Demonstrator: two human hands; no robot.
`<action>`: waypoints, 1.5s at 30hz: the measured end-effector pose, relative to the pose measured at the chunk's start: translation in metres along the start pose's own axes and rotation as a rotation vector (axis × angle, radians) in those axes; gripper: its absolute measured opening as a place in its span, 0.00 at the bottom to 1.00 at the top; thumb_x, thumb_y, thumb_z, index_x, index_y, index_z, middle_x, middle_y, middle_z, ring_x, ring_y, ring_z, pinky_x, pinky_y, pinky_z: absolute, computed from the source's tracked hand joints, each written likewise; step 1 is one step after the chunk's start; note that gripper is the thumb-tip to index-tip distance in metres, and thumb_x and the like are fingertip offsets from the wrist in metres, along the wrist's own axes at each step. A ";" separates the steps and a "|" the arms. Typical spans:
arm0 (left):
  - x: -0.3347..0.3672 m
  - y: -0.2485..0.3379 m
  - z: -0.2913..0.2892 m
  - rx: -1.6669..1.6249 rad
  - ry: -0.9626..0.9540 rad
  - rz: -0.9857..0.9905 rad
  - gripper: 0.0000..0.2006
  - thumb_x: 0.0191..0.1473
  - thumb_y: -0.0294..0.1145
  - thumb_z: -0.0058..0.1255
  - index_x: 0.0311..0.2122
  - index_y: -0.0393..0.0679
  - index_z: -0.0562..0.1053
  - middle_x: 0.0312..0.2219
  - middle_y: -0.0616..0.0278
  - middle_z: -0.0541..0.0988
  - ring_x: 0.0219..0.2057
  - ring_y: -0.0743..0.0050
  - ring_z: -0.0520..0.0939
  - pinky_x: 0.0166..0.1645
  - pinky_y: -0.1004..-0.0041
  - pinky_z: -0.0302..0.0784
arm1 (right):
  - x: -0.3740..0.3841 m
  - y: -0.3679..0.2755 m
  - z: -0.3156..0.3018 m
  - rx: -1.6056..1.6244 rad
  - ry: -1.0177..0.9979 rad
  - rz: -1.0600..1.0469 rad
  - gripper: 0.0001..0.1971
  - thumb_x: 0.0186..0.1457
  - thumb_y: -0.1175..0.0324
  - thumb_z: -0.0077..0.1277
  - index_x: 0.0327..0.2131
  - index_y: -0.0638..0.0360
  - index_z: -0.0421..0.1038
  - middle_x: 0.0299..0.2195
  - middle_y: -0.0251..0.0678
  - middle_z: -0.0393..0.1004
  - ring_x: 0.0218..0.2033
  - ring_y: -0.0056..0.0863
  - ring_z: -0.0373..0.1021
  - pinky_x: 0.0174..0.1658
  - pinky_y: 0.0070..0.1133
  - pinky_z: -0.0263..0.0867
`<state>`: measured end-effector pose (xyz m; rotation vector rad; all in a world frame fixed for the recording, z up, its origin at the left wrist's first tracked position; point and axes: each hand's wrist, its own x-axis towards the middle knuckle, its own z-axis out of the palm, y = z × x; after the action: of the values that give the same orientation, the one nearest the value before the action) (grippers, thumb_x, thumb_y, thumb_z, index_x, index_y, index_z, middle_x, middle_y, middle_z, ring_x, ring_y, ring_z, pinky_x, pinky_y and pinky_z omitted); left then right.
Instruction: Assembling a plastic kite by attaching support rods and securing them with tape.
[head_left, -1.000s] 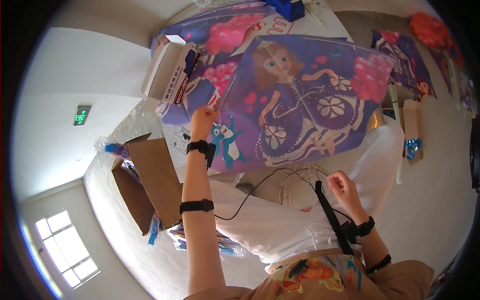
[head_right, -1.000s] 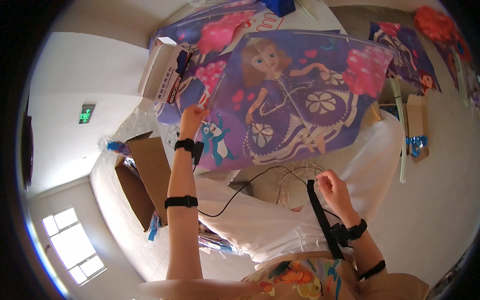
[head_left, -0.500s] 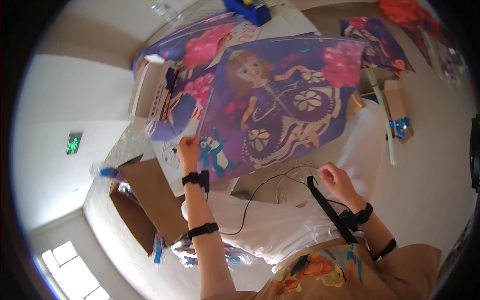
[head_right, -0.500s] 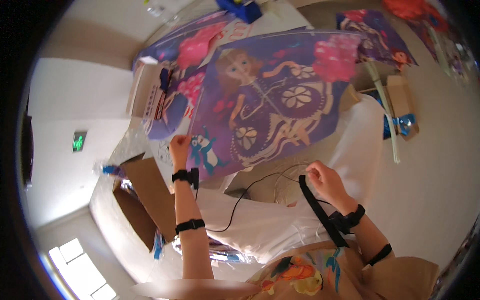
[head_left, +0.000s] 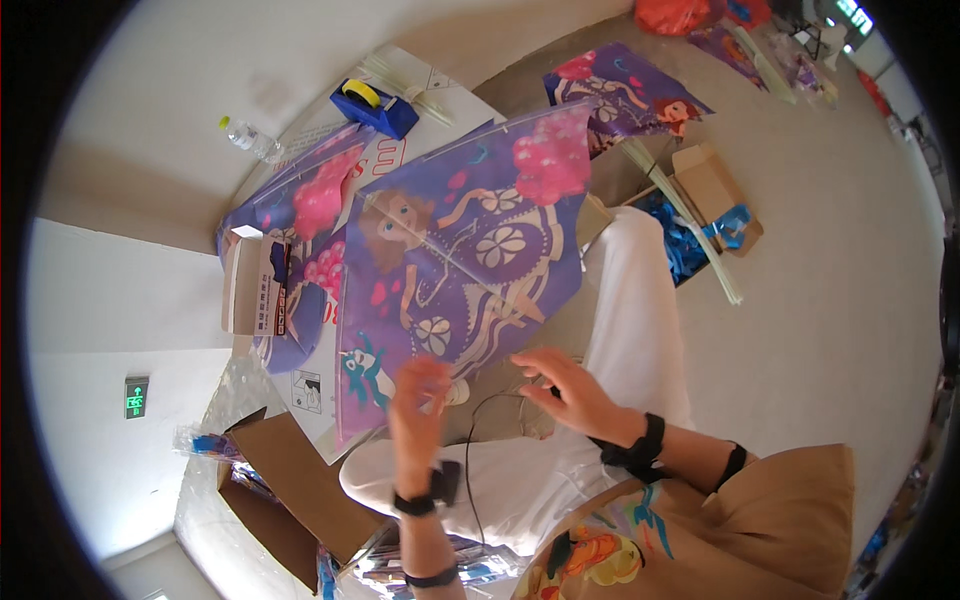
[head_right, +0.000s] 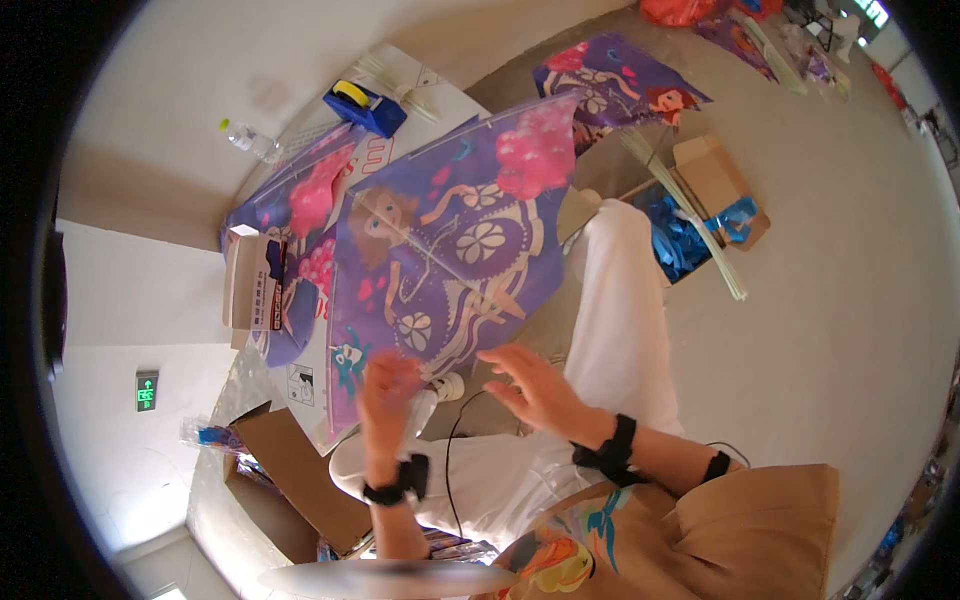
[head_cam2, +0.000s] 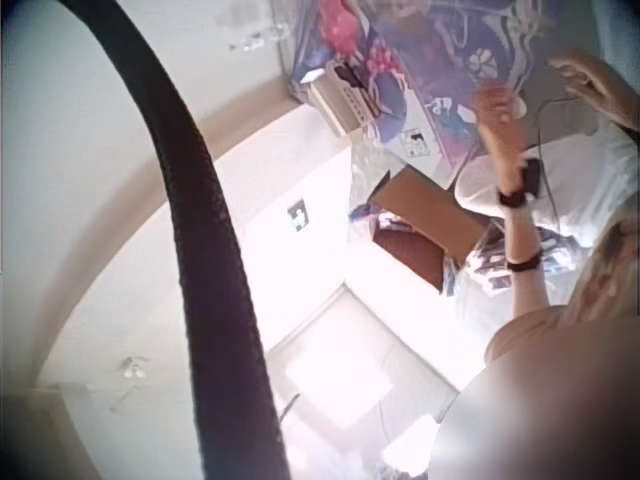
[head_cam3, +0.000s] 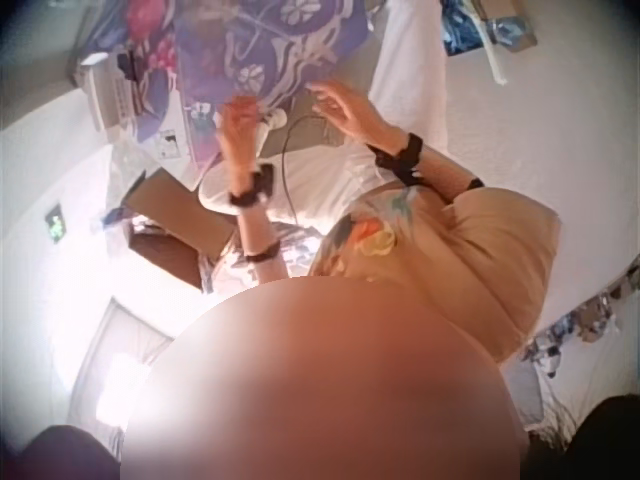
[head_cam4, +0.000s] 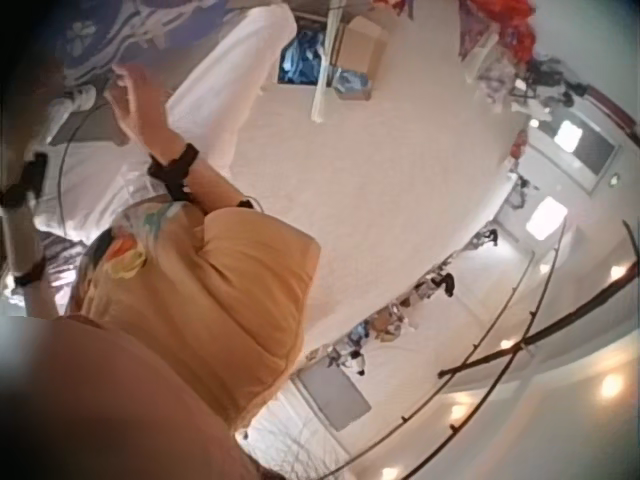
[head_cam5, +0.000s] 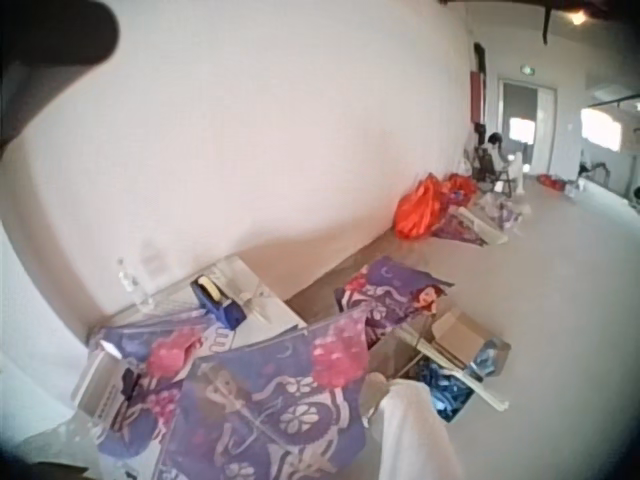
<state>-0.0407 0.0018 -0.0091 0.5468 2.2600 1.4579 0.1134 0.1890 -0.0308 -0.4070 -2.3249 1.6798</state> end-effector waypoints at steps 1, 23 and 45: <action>-0.016 0.029 0.026 -0.084 -0.110 -0.011 0.14 0.54 0.18 0.52 0.46 0.38 0.70 0.38 0.63 0.78 0.40 0.76 0.78 0.43 0.75 0.73 | 0.002 -0.006 0.001 0.081 0.016 -0.014 0.15 0.58 0.73 0.53 0.49 0.57 0.69 0.41 0.37 0.72 0.39 0.29 0.72 0.37 0.24 0.69; -0.047 0.060 0.087 -0.969 -0.112 -0.459 0.14 0.59 0.23 0.44 0.50 0.37 0.67 0.44 0.54 0.77 0.47 0.65 0.78 0.52 0.69 0.73 | 0.016 -0.004 -0.043 0.111 0.031 -0.148 0.07 0.50 0.76 0.60 0.34 0.57 0.76 0.39 0.35 0.74 0.41 0.35 0.72 0.43 0.26 0.68; -0.070 0.029 0.071 -1.497 -0.130 -0.487 0.25 0.63 0.36 0.39 0.62 0.34 0.56 0.60 0.42 0.63 0.62 0.55 0.65 0.67 0.62 0.56 | 0.019 -0.017 -0.024 -0.173 -0.109 -0.352 0.15 0.49 0.75 0.60 0.41 0.59 0.71 0.40 0.39 0.75 0.40 0.41 0.71 0.42 0.30 0.69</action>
<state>0.0587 0.0305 -0.0015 -0.3527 0.6211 2.1328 0.1027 0.2125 -0.0064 0.0671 -2.4520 1.3709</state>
